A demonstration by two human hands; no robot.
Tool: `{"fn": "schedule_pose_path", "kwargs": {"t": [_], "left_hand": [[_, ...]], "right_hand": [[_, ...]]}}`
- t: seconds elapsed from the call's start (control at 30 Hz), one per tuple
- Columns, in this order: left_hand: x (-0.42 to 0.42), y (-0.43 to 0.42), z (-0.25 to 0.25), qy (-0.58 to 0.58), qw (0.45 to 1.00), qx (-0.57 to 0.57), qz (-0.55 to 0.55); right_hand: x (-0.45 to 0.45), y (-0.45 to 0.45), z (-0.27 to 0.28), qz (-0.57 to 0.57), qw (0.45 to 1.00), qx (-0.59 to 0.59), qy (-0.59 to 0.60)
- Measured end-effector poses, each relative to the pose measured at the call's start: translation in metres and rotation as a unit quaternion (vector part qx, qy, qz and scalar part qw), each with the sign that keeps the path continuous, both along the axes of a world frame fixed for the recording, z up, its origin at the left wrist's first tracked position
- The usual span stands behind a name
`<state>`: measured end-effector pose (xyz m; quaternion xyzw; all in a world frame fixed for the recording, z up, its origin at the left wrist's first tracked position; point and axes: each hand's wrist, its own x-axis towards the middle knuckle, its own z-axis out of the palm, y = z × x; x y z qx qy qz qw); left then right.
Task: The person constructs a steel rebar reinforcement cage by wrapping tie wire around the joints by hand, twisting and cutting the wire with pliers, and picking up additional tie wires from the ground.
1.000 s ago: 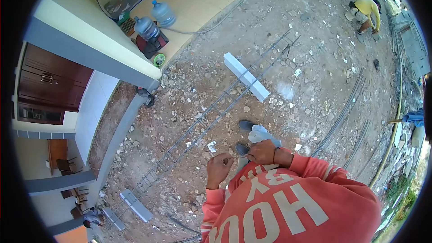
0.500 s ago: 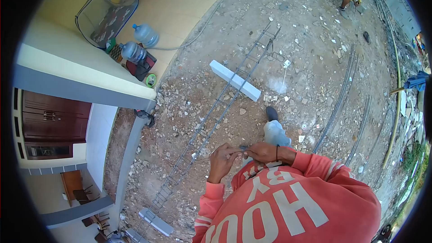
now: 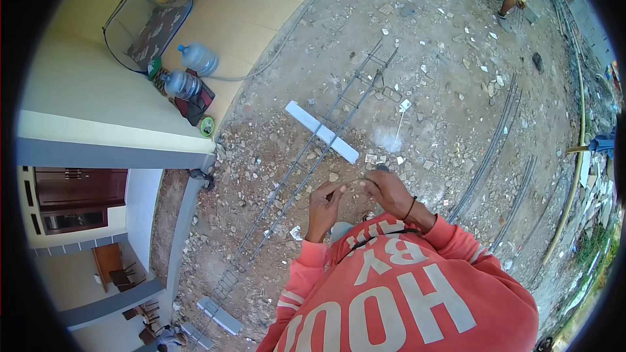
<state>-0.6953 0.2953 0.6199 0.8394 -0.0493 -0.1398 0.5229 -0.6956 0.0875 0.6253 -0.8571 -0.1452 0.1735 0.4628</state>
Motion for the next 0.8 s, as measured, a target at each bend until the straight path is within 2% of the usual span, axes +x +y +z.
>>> {"fn": "schedule_pose_path", "kwargs": {"t": [0.07,0.1,0.13,0.17,0.2,0.27,0.33,0.4,0.43,0.47,0.5,0.53,0.6,0.67,0.7,0.73,0.77,0.8], "left_hand": [[0.008,-0.028,-0.003,-0.01,0.998,-0.03,0.056],[0.009,-0.043,0.001,-0.007,0.998,-0.03,0.059],[0.009,-0.058,0.009,0.025,0.997,-0.045,0.058],[0.01,-0.067,0.014,0.058,0.995,-0.059,0.055],[0.011,-0.07,0.013,0.061,0.995,-0.056,0.056],[0.012,-0.07,0.008,0.1,0.99,-0.093,0.032],[0.017,-0.042,-0.002,0.082,0.995,-0.049,0.011],[0.026,-0.018,-0.006,0.063,0.998,-0.008,-0.009],[0.031,-0.008,-0.005,0.023,0.999,0.041,-0.017],[0.034,-0.002,-0.005,-0.018,0.996,0.089,-0.024],[0.039,-0.005,0.0,-0.017,0.996,0.091,-0.022],[0.048,-0.012,0.01,-0.057,0.992,0.104,-0.049],[0.065,-0.031,0.032,-0.094,0.986,0.119,-0.076],[0.078,-0.052,0.047,-0.111,0.977,0.143,-0.109],[0.084,-0.056,0.043,-0.109,0.978,0.143,-0.105],[0.088,-0.059,0.038,-0.116,0.988,0.084,-0.053],[0.09,-0.057,0.033,-0.122,0.992,0.024,0.001],[0.091,-0.053,0.03,-0.095,0.995,0.016,0.031]], "right_hand": [[0.021,-0.012,-0.01,-0.177,0.98,0.09,-0.005],[0.033,-0.009,-0.007,-0.174,0.981,0.089,-0.002],[0.046,0.0,-0.004,-0.274,0.923,0.268,0.03],[0.057,0.002,-0.002,-0.365,0.821,0.434,0.063],[0.067,-0.006,0.0,-0.365,0.82,0.435,0.066],[0.093,-0.03,0.004,-0.401,0.699,0.553,0.21],[0.115,-0.069,-0.005,-0.422,0.672,0.594,0.13],[0.121,-0.116,0.013,-0.414,0.765,0.492,0.026],[0.12,-0.126,0.019,-0.412,0.765,0.493,0.027],[0.12,-0.132,0.025,-0.344,0.89,0.297,0.023],[0.12,-0.132,0.027,-0.256,0.963,0.082,0.017],[0.115,-0.125,0.023,-0.254,0.963,0.084,0.019],[0.097,-0.101,0.006,-0.031,0.993,0.111,-0.026],[0.082,-0.076,-0.005,0.11,0.979,0.137,0.103],[0.075,-0.062,-0.007,0.109,0.958,0.154,0.218],[0.068,-0.053,-0.015,0.113,0.957,0.152,0.221],[0.062,-0.045,-0.028,-0.026,0.931,0.256,0.26],[0.064,-0.04,-0.028,-0.018,0.931,0.253,0.262]]}}
